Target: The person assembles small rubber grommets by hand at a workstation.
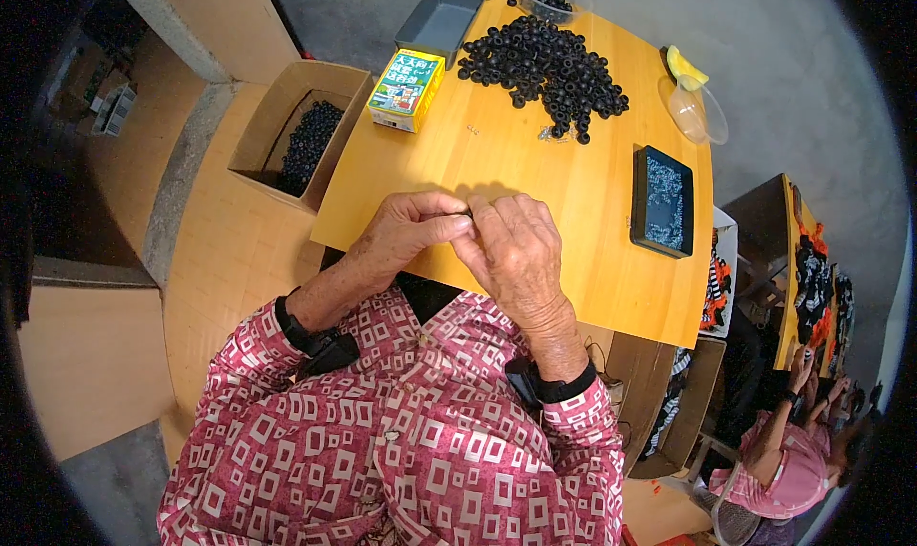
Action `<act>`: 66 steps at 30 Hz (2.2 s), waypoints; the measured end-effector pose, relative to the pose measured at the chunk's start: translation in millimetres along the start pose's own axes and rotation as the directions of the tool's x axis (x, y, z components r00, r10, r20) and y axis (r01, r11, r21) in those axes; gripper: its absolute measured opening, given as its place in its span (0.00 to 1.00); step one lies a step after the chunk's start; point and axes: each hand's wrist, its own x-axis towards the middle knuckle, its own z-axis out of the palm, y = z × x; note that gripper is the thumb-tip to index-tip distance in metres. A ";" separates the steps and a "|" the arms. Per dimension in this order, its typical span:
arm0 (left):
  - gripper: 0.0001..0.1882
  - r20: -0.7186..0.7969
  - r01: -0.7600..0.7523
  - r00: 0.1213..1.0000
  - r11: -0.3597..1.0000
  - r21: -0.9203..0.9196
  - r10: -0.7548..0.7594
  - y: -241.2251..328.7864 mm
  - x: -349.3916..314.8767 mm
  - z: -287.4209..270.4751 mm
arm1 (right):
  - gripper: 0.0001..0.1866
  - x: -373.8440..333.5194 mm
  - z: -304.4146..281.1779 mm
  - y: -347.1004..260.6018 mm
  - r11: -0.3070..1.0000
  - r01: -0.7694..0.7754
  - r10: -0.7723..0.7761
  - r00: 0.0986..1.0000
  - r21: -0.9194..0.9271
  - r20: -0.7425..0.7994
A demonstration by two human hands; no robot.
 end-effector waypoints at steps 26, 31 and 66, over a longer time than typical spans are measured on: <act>0.11 0.060 -0.015 0.998 0.973 0.229 0.001 2.9 -4.2 -1.9 | 0.14 0.1 -14.5 7.8 0.980 0.174 -0.156 0.975 -0.101 0.161; 0.11 0.048 -0.030 0.999 0.970 0.240 0.019 2.0 -3.8 -0.2 | 0.14 -1.7 -12.7 11.1 0.978 0.199 -0.188 0.970 -0.067 0.152; 0.15 -0.152 -0.142 0.980 0.987 -0.072 0.130 12.1 -3.5 0.7 | 0.14 12.9 3.6 2.8 0.991 0.121 -0.125 0.989 -0.055 -0.076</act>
